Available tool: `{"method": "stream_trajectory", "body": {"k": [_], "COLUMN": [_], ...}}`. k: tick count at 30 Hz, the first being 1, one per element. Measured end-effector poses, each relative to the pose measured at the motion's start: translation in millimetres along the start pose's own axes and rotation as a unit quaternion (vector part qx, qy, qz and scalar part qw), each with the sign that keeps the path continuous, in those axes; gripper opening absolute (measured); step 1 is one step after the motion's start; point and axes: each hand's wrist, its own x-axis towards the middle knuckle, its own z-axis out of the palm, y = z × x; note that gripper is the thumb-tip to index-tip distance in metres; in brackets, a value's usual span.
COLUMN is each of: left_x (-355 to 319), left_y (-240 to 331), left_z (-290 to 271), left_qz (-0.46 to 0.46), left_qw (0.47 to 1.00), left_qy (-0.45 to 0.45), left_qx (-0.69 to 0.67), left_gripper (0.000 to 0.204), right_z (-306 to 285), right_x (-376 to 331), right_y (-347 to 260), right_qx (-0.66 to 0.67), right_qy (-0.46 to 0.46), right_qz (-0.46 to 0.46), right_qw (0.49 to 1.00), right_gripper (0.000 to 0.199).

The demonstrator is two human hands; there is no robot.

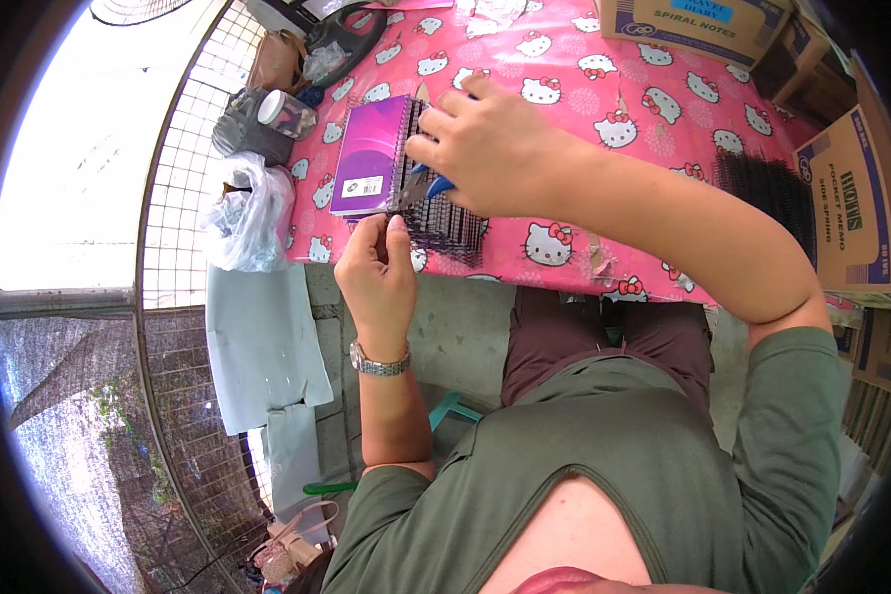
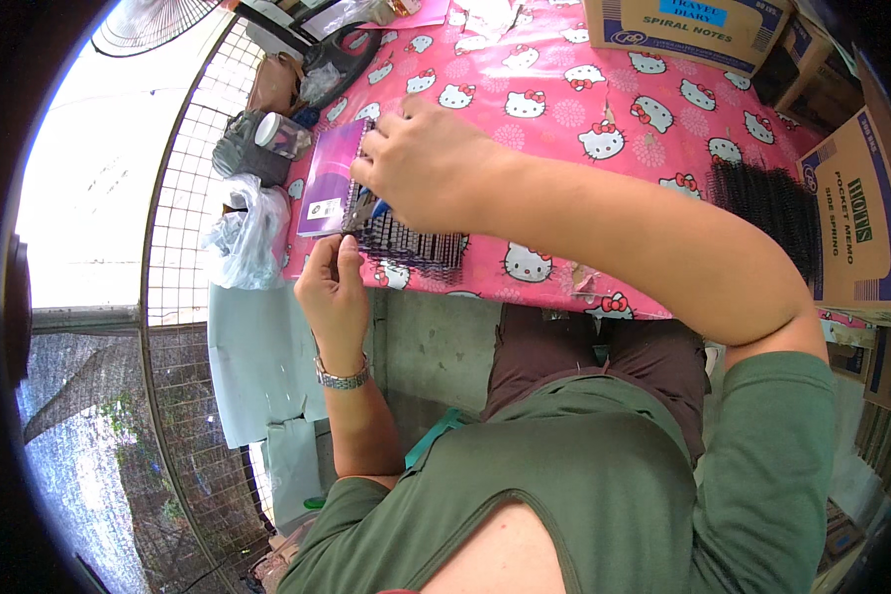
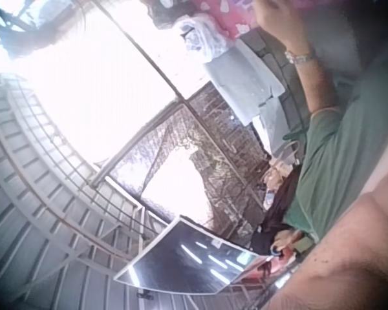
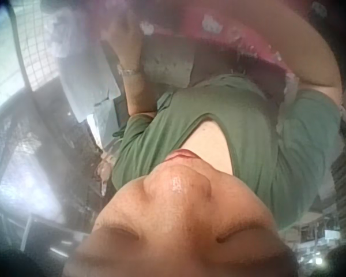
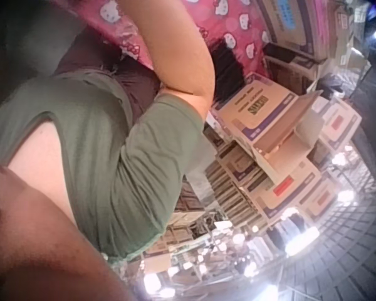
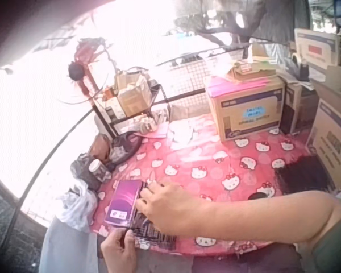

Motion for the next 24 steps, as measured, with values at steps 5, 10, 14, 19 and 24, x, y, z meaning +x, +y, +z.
{"method": "stream_trajectory", "body": {"k": [5, 10, 14, 19, 24], "left_x": [-1, -3, -5, -8, -8], "left_y": [-1, -8, -4, -8, -7], "left_z": [6, 6, 4, 8, 9], "left_qz": [0.000, -0.046, -0.154, -0.153, -0.150], "left_qw": [1.000, 0.996, 0.954, 0.946, 0.945], "left_qy": [0.010, 0.015, -0.019, -0.005, -0.008], "left_qx": [-0.010, -0.078, -0.256, -0.286, -0.292], "left_gripper": [0.016, 0.017, 0.018, 0.020, 0.021], "right_z": [4, -3, 14, 18, 21], "right_x": [-1, 11, -2, 2, -4], "right_y": [3, -2, 1, -4, 6], "right_qx": [0.006, 0.039, 0.069, 0.036, 0.053], "right_qy": [0.010, -0.097, -0.025, 0.017, 0.053], "right_qz": [-0.008, 0.022, 0.029, 0.014, -0.015], "right_qw": [1.000, 0.994, 0.997, 0.999, 0.997], "right_gripper": [0.035, 0.013, 0.009, 0.010, 0.018]}}
